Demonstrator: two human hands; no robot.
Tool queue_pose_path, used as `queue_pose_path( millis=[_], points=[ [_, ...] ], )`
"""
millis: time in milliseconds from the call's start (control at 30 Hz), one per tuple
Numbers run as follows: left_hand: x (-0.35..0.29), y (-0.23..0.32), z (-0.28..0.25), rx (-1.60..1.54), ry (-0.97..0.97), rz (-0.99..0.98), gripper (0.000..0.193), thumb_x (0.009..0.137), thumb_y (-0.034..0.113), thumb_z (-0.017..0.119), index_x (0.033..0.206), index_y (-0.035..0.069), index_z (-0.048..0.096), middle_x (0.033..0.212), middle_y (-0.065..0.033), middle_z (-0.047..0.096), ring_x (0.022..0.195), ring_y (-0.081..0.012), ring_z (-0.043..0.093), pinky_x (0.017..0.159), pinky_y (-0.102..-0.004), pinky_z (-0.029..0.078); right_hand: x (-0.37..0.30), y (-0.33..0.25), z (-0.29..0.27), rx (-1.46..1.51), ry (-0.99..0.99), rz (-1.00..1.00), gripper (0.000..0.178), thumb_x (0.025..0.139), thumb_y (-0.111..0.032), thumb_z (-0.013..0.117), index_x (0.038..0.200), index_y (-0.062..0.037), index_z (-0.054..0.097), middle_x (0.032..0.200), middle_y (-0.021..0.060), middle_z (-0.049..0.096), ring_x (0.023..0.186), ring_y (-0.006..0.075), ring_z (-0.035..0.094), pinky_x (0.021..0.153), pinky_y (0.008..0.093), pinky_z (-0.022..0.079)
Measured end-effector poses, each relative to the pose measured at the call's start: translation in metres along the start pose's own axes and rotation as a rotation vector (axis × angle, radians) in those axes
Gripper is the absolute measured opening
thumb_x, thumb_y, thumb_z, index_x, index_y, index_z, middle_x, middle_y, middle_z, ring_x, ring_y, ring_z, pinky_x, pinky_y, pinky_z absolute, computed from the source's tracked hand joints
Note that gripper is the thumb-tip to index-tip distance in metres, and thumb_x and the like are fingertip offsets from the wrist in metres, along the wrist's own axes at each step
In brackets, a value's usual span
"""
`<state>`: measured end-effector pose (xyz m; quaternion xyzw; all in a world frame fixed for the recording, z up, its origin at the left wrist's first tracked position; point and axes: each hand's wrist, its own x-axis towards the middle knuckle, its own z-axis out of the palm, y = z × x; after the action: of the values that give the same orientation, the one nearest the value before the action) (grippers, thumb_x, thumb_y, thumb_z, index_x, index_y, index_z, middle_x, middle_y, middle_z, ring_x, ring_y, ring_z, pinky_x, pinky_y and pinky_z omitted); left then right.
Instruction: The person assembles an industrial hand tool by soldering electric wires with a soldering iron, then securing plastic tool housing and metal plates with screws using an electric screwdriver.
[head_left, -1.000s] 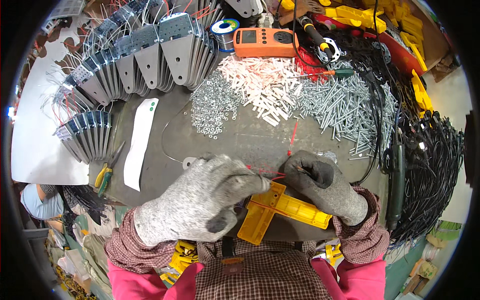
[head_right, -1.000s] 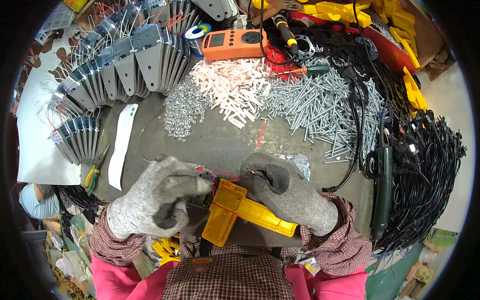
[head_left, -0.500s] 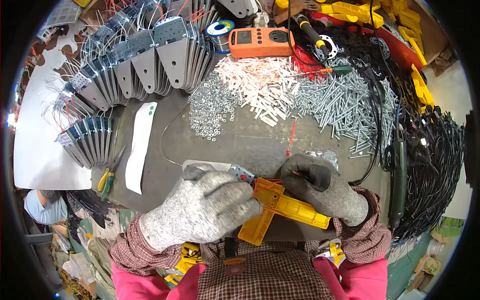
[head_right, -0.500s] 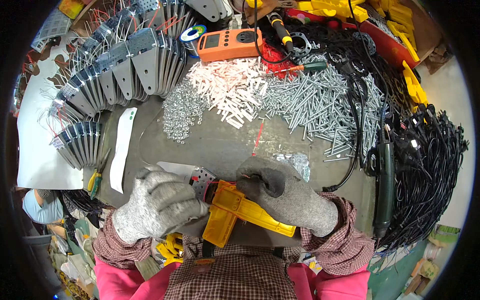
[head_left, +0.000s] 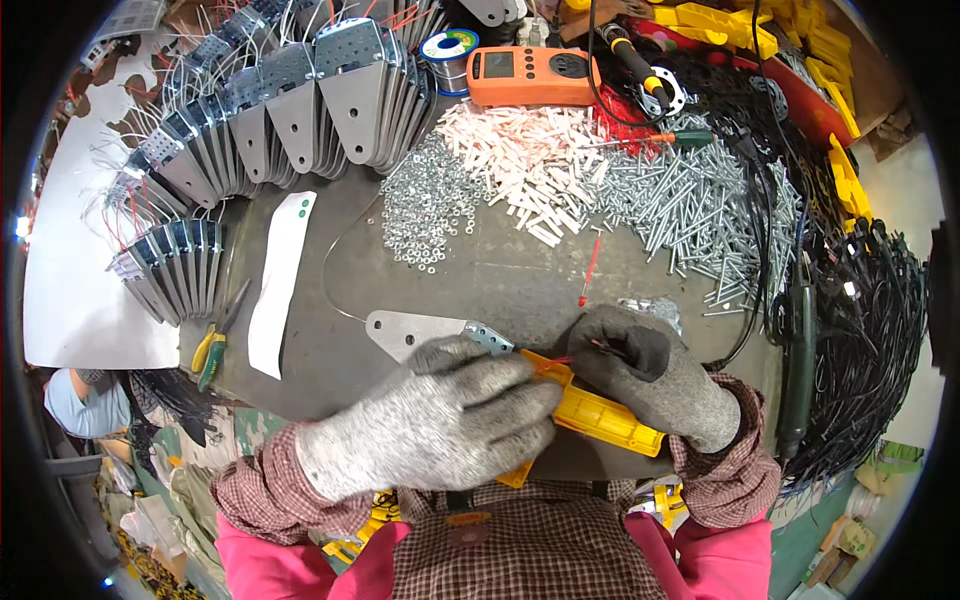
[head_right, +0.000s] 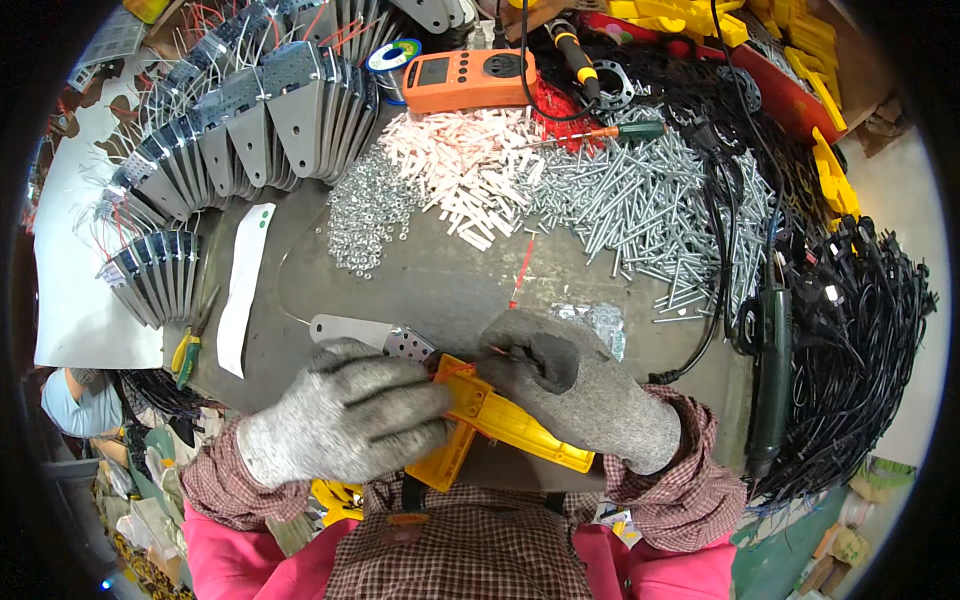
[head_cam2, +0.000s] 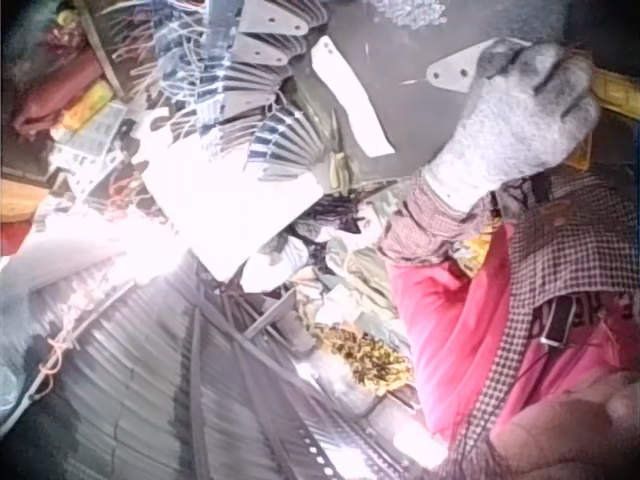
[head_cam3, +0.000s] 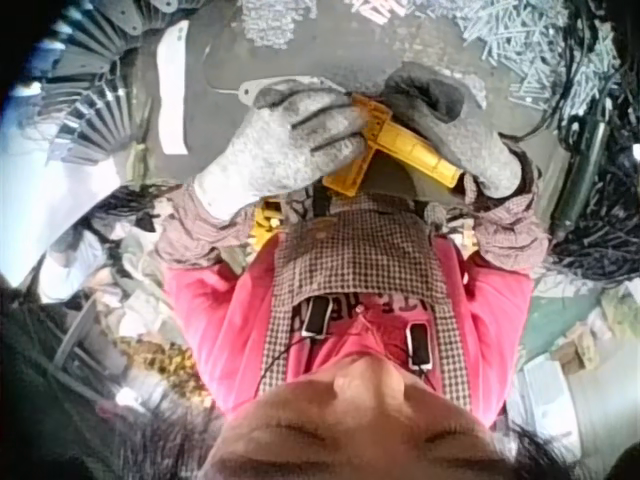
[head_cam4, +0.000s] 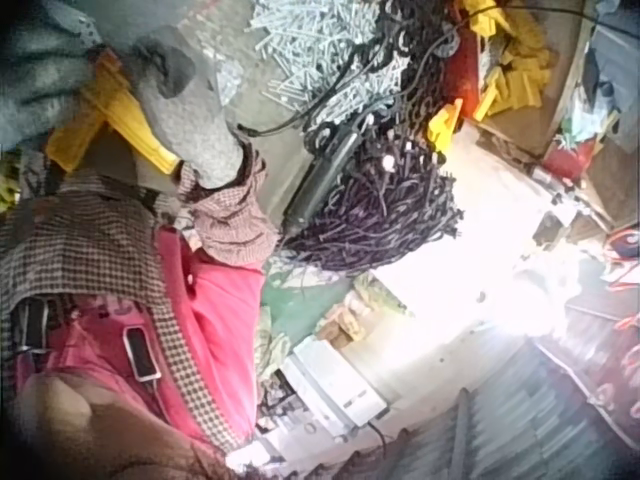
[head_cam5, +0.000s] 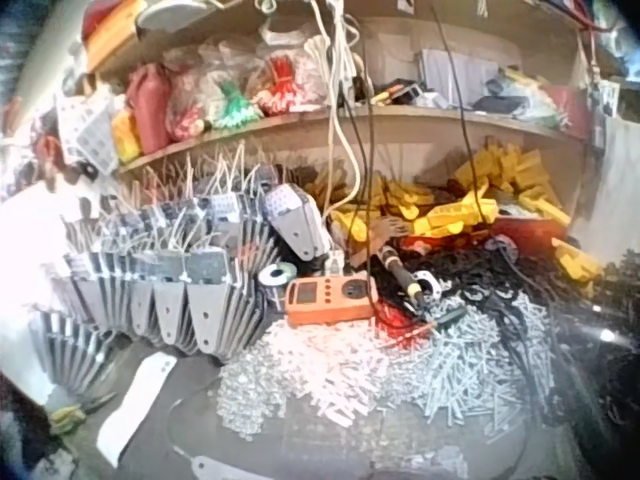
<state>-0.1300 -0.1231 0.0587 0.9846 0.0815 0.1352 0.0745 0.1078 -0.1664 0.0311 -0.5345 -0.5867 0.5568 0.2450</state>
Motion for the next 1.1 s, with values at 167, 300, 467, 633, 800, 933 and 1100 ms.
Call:
queue_pose_path(
  millis=[167, 300, 467, 633, 800, 933, 1100],
  points=[
    [0.009, 0.018, 0.027, -0.104, -0.075, -0.09, 0.027, 0.076, 0.023, 0.063, 0.101, 0.012, 0.066, 0.105, -0.0032, 0.065, 0.103, -0.0225, 0.062, 0.084, -0.0398, 0.052, -0.003, 0.011, -0.001, -0.098, 0.178, -0.237, 0.02, 0.092, -0.013, 0.062, 0.108, -0.0026, 0.067, 0.094, 0.0149, 0.064, 0.082, 0.025, 0.063, 0.074, 0.0337, 0.05],
    [0.001, 0.021, 0.036, -0.177, 0.112, -0.314, 0.033, 0.075, 0.02, 0.063, 0.108, 0.014, 0.064, 0.107, -0.0033, 0.065, 0.104, -0.025, 0.06, 0.094, -0.0485, 0.043, -0.026, -0.032, -0.013, -0.311, 0.342, -0.244, 0.018, 0.085, -0.005, 0.066, 0.101, -0.0002, 0.073, 0.096, 0.0162, 0.068, 0.087, 0.0257, 0.067, 0.078, 0.0351, 0.054],
    [0.005, 0.021, 0.042, -0.451, 0.164, -0.474, 0.035, 0.072, 0.014, 0.072, 0.106, 0.015, 0.063, 0.106, -0.0052, 0.062, 0.108, -0.031, 0.054, 0.098, -0.0512, 0.036, -0.047, -0.023, -0.004, -0.368, 0.205, -0.282, 0.024, 0.078, -0.006, 0.072, 0.101, 0.002, 0.072, 0.087, 0.0139, 0.07, 0.071, 0.0224, 0.066, 0.065, 0.0317, 0.052],
    [0.001, 0.024, 0.05, -0.578, 0.248, -0.572, 0.028, 0.077, 0.011, 0.069, 0.105, 0.015, 0.064, 0.106, -0.0053, 0.062, 0.109, -0.0316, 0.052, 0.098, -0.049, 0.035, -0.028, -0.027, 0.013, -0.538, 0.159, -0.221, 0.017, 0.079, -0.005, 0.073, 0.095, -0.0013, 0.069, 0.084, 0.0137, 0.064, 0.075, 0.0251, 0.065, 0.067, 0.0356, 0.05],
    [-0.005, 0.02, 0.055, -0.746, 0.236, -0.58, 0.023, 0.08, 0.012, 0.068, 0.103, 0.014, 0.064, 0.107, -0.0067, 0.062, 0.106, -0.0318, 0.053, 0.099, -0.0482, 0.035, -0.03, -0.009, -0.002, -0.326, 0.349, -0.24, 0.006, 0.091, -0.003, 0.062, 0.096, -0.0028, 0.065, 0.088, 0.0111, 0.066, 0.077, 0.0186, 0.064, 0.073, 0.0295, 0.051],
    [-0.005, 0.02, 0.053, -0.978, 0.289, -0.646, 0.026, 0.086, 0.006, 0.067, 0.11, 0.006, 0.058, 0.109, -0.0084, 0.062, 0.104, -0.0231, 0.06, 0.098, -0.0394, 0.042, -0.024, -0.006, 0.014, 0.265, 0.334, -0.086, 0.015, 0.097, -0.009, 0.058, 0.109, 0.0008, 0.058, 0.088, 0.0071, 0.066, 0.077, 0.0104, 0.06, 0.07, 0.0257, 0.049],
    [0.0, 0.023, 0.045, -1.448, 0.409, -0.743, 0.038, 0.09, 0.003, 0.066, 0.122, -0.002, 0.045, 0.111, -0.0102, 0.061, 0.108, -0.0149, 0.062, 0.098, -0.0314, 0.046, -0.016, 0.005, 0.011, 0.181, 0.134, -0.05, 0.015, 0.096, -0.009, 0.061, 0.108, 0.0007, 0.061, 0.09, 0.0017, 0.063, 0.076, 0.0062, 0.055, 0.069, 0.0219, 0.045]
  ],
)
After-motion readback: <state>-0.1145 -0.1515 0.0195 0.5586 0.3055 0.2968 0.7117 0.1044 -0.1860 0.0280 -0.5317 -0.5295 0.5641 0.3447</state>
